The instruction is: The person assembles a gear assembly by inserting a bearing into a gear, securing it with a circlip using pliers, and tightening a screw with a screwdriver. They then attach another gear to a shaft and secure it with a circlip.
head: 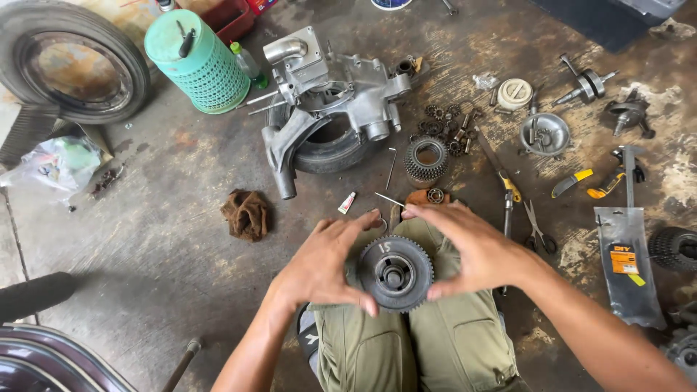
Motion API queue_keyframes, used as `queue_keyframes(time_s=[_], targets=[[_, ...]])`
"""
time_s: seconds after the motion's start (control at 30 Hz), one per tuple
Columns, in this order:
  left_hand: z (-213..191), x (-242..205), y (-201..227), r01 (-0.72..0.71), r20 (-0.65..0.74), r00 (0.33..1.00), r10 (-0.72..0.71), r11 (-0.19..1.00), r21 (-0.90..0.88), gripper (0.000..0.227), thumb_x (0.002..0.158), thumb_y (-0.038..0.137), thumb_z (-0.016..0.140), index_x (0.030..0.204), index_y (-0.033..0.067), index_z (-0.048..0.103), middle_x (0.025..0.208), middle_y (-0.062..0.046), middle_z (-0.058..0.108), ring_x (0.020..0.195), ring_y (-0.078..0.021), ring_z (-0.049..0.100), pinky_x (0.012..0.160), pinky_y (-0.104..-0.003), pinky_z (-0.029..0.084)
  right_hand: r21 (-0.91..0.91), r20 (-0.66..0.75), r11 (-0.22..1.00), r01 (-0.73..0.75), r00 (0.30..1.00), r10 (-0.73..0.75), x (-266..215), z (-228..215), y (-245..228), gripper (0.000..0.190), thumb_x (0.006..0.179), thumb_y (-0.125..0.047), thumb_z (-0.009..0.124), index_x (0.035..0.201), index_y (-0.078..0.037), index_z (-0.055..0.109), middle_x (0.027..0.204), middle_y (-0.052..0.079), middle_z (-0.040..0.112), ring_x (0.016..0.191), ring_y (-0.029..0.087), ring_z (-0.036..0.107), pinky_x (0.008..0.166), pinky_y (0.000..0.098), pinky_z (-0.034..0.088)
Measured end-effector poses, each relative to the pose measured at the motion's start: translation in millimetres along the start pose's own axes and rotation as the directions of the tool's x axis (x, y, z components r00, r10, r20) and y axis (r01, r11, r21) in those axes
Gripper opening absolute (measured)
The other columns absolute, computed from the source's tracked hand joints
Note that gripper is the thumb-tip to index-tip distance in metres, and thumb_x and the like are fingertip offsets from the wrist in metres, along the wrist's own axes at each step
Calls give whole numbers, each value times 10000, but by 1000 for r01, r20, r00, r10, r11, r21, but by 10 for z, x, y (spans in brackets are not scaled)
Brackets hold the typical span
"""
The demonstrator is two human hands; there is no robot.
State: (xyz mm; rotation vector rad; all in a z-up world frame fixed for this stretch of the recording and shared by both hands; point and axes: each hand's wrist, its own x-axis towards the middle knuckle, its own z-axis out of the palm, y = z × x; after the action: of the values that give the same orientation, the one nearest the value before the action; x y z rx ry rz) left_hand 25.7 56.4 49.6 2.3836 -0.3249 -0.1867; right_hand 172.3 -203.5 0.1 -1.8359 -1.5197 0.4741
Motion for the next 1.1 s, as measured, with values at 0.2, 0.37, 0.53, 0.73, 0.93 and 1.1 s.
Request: queue_keyframes(time_s=[0.2, 0.37, 0.53, 0.73, 0.93, 1.1], targets=[[542, -255, -61, 46, -146, 989, -30, 993, 111, 1470, 496, 614, 926, 1602, -27, 200, 1321, -239, 662, 1300, -373, 550, 1167, -588, 307, -282, -8, 958, 48, 999, -52, -145, 371, -150, 1367, 557, -494, 1024, 1571, 1, 252, 1453, 263, 514, 1387, 394, 475, 1157, 578, 288], [715, -250, -7, 30, -210, 978, 8, 983, 180, 1458, 450, 458, 945, 1612, -8, 197, 1314, -214, 663, 1358, -348, 506, 1188, -587, 263, -360, -70, 933, 4, 997, -31, -97, 486, -178, 1398, 417, -295, 1076, 1545, -12, 301, 1328, 236, 619, 1342, 372, 533, 1158, 572, 296], [878, -241, -146, -6, -303, 952, 52, 989, 151, 1428, 378, 269, 960, 1600, 20, 265, 1251, -199, 703, 1321, -334, 552, 1188, -565, 279, -336, -142, 941, 45, 985, -98, -96, 535, -116, 1394, 390, -355, 1069, 1546, -73, 345, 1261, 188, 670, 1303, 347, 572, 1124, 526, 339], [945, -253, -245, -30, -324, 944, 62, 994, 104, 1379, 334, 301, 951, 1553, 59, 354, 1247, -177, 711, 1298, -316, 578, 1192, -530, 308, -391, -139, 916, 86, 979, -151, -95, 613, -44, 1442, 320, -334, 1073, 1550, -153, 343, 1211, 205, 671, 1262, 381, 591, 1095, 523, 363], [919, -245, -248, -30, -329, 943, 59, 995, 92, 1354, 340, 318, 938, 1547, 70, 378, 1265, -173, 713, 1298, -301, 583, 1186, -506, 306, -421, -131, 902, 96, 978, -165, -105, 724, 86, 1456, 394, -329, 1072, 1575, -453, 228, 1290, 260, 605, 1293, 431, 552, 1087, 550, 375], [939, -249, -268, -17, -330, 943, 35, 998, 59, 1337, 338, 312, 924, 1543, 87, 392, 1292, -162, 705, 1305, -296, 578, 1179, -504, 312, -416, -146, 898, 145, 964, -224, -104, 728, 66, 1385, 478, -399, 1047, 1548, -555, 181, 1295, 275, 592, 1266, 457, 580, 1064, 568, 408]])
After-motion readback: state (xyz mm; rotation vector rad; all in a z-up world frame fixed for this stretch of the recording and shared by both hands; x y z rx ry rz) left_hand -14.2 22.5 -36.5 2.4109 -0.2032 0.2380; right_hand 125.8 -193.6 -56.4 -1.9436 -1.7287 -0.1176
